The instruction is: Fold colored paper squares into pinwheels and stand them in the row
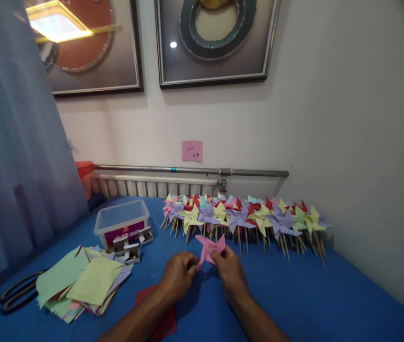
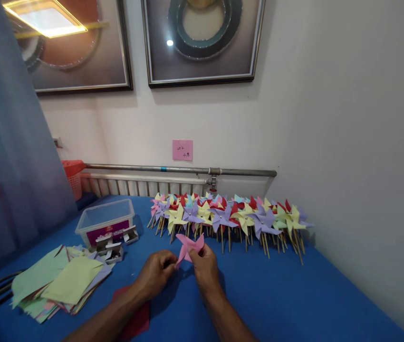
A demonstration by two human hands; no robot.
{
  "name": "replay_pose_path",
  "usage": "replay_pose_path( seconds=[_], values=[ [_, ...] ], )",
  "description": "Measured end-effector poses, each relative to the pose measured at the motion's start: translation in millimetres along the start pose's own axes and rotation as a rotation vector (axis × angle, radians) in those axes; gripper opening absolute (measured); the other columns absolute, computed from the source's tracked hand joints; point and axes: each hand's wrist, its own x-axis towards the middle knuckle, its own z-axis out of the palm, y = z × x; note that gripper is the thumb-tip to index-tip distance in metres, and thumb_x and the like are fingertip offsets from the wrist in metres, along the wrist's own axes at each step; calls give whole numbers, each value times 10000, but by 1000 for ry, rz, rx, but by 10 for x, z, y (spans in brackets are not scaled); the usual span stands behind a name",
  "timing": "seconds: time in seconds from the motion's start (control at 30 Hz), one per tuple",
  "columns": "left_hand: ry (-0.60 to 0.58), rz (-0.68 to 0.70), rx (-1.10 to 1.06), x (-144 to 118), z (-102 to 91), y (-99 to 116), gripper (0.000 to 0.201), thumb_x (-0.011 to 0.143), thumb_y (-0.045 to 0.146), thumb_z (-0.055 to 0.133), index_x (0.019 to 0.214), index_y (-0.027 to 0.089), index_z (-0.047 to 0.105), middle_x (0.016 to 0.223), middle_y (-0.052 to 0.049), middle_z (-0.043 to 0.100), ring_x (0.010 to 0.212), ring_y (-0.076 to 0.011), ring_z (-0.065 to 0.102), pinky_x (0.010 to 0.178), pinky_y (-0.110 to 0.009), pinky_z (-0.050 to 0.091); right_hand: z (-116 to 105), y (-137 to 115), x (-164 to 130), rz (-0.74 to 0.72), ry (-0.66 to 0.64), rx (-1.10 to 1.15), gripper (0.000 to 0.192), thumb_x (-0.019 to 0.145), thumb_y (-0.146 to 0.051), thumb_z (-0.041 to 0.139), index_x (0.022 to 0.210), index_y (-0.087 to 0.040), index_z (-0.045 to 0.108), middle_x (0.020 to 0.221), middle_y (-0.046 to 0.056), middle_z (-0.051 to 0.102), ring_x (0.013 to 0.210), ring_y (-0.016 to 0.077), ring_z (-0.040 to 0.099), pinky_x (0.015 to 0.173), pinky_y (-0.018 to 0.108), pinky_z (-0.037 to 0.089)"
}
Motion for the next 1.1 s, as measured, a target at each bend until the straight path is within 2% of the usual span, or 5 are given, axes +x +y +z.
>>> replay_pose_path(
  seconds=[0.37, 0.57, 0.73, 0.87, 1.1],
  values=[
    [15, -14, 143, -2, 16, -108, 131, 795, 125, 565, 762, 170, 683, 795, -29, 664, 772, -168, 569, 711, -266, 337, -38, -19, 37, -36, 32, 12, 276, 666, -389, 831, 828, -187, 737, 733, 2, 720, 657, 175, 618, 636, 276, 471],
    [141, -160, -153, 88, -16, -156, 123, 771, 218, 600, 656, 174, 601, 612, 18, 575, 610, -138, 507, 598, -252, 319, 14, -81, 13, 12, 67, 133, 440, 690, -589, 800, 897, -213, 702, 852, 38, 738, 729, 194, 672, 683, 303, 522],
    [177, -293, -426, 137, 4, -145, 223, 696, 355, 691, 629, 184, 565, 505, 48, 498, 484, -109, 409, 505, -243, 285, 105, 48, -69, 23, -72, -43, 310, 651, -486, 819, 714, -219, 674, 588, -27, 615, 514, 140, 520, 499, 256, 368],
    [154, -238, -435, 103, 97, -123, 282, 663, 415, 711, 616, 181, 561, 523, 41, 507, 506, -107, 426, 508, -240, 295, 177, 116, -151, -14, -151, -145, 198, 714, -397, 753, 679, -220, 670, 562, -39, 592, 516, 133, 487, 510, 255, 349],
    [137, -220, -391, 80, 145, -147, 278, 677, 421, 673, 619, 176, 556, 554, 30, 516, 543, -112, 433, 527, -244, 305, 209, 101, -179, 9, -149, -155, 190, 710, -384, 710, 640, -223, 636, 559, -47, 572, 516, 128, 481, 524, 255, 359]
  ],
)
